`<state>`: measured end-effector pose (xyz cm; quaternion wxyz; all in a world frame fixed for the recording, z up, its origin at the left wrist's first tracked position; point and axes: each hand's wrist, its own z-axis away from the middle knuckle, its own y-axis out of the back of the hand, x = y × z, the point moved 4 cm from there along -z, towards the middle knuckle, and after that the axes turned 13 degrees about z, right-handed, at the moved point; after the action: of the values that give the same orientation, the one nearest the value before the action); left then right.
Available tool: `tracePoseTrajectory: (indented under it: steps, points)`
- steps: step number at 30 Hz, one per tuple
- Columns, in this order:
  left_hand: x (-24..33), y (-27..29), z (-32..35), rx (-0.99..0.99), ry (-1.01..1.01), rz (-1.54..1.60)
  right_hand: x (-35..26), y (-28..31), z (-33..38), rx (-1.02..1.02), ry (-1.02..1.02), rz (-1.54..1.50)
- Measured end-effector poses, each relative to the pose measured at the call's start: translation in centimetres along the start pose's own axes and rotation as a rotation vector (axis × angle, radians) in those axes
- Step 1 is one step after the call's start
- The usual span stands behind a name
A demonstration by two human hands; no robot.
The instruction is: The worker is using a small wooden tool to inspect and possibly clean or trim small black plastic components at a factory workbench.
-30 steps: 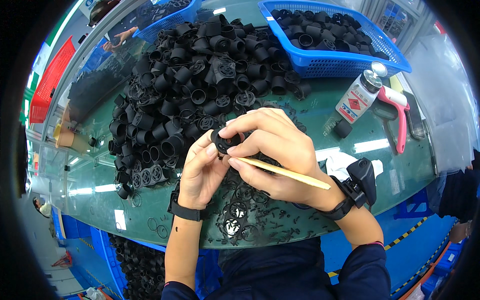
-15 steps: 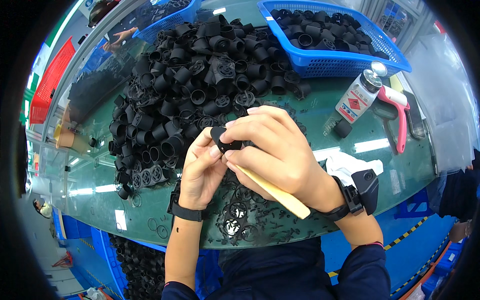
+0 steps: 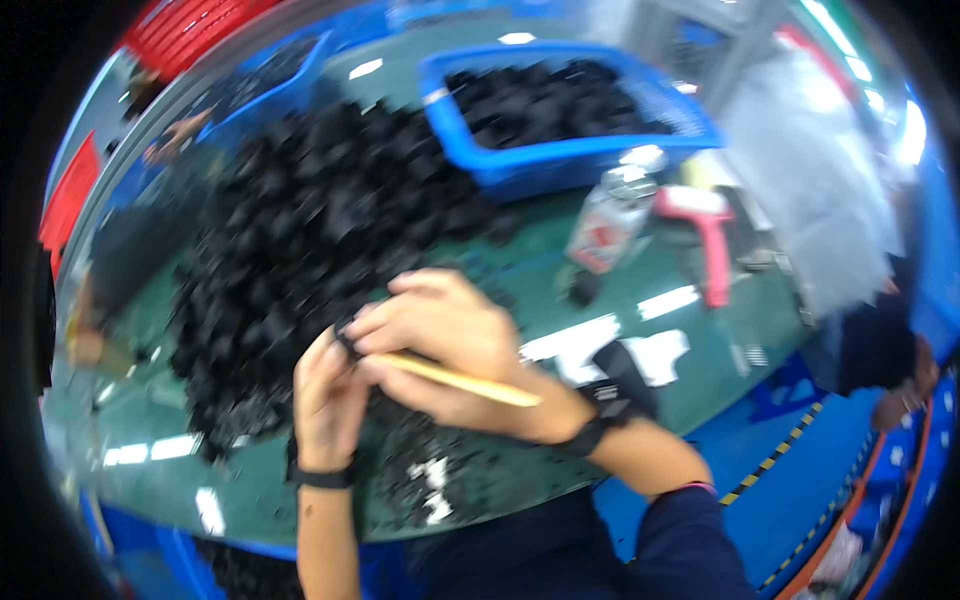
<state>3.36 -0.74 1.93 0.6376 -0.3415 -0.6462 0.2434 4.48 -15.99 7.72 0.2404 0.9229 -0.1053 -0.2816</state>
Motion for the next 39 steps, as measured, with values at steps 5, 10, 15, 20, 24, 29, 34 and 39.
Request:
tracePoseTrajectory:
  steps: [5,10,15,20,24,29,34,39]
  points:
    - [0.2,0.4,0.4,0.076,-0.058,-0.076,1.4,-1.1,1.1,0.088,-0.286,-0.243]
    - [-0.5,0.6,0.1,0.068,-0.041,-0.070,2.4,-1.4,1.3,0.142,-0.193,-0.083]
    - [-0.4,1.5,0.0,0.065,0.034,0.014,1.7,-3.7,1.6,0.016,-0.135,0.002]
    - [-0.6,0.4,0.0,0.022,0.063,-0.043,2.2,-3.5,1.6,-0.012,-0.167,0.002]
    - [-0.6,0.4,0.1,0.003,0.098,-0.051,2.1,-3.1,1.4,-0.082,-0.290,-0.077]
    - [-0.8,0.4,0.0,-0.063,0.133,0.015,2.9,-2.9,1.5,0.067,-0.197,0.018]
    - [-1.5,1.6,-0.2,-0.036,0.171,0.028,3.2,-2.9,1.4,-0.028,-0.254,-0.016]
    - [-1.2,2.4,-0.4,0.001,0.150,-0.064,3.6,-3.4,1.5,-0.032,-0.292,-0.134]
